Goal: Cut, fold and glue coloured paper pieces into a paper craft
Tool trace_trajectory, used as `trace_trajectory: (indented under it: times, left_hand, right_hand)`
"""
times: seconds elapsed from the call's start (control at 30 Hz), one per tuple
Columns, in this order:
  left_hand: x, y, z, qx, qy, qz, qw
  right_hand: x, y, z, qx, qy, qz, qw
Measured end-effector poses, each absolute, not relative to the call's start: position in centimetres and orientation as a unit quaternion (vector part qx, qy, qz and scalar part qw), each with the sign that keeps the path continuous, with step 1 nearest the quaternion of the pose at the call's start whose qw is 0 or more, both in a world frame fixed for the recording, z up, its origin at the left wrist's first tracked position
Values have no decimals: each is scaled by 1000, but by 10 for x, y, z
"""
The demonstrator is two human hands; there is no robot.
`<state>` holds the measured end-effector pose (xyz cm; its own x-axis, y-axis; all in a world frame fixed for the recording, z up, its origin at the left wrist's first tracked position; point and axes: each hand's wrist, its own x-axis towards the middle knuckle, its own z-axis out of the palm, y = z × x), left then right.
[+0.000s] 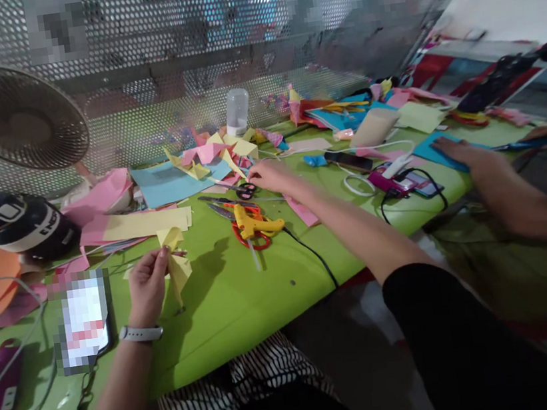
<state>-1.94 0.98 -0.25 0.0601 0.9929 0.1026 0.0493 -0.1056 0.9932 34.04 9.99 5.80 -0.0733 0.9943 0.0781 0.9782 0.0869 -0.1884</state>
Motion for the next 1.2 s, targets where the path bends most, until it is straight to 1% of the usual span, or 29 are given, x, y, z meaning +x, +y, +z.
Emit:
trace_trajectory:
  times: [0.1, 0.37, 0.47, 0.57, 0.73, 0.8, 0.87, 1.0, 1.1, 1.17, 1.2]
  left_hand:
    - [-18, 9, -2, 555, 473, 499, 468]
    - [-13, 6, 6, 540, 463, 515, 478]
    - [-13, 6, 6, 553, 467, 509, 466]
    - [-14, 7, 4, 565, 471, 503, 454]
    - [-16, 7, 9, 593, 468, 508, 415]
    - [-17, 4, 16, 606, 466, 519, 383]
    - [-18, 0, 24, 623, 464, 527, 344]
    - [-21, -8, 32, 668, 469, 515, 261]
    - [-24, -8, 33, 701, 492, 490, 161]
    - [-25, -7, 33, 726, 499, 463, 96]
    - [-25, -7, 34, 743, 497, 443, 70]
  right_hand:
    - [333, 107, 59, -674, -735, 31, 69]
    - [268, 140, 58, -652, -754, 79, -16]
    - [247, 156, 56, -669, -735, 108, -15]
    - [237, 168, 54, -689, -711, 139, 6]
    - [245, 172, 52, -687, -705, 160, 68]
    - [254, 169, 51, -678, -711, 149, 112]
    - [262, 166, 50, -673, -706, 134, 175]
    - [272, 159, 57, -655, -669, 120, 330]
    - [274, 146, 68, -618, -650, 150, 416]
    - [274, 130, 74, -584, -652, 203, 439]
    - [273, 120, 76, -563, -660, 239, 436]
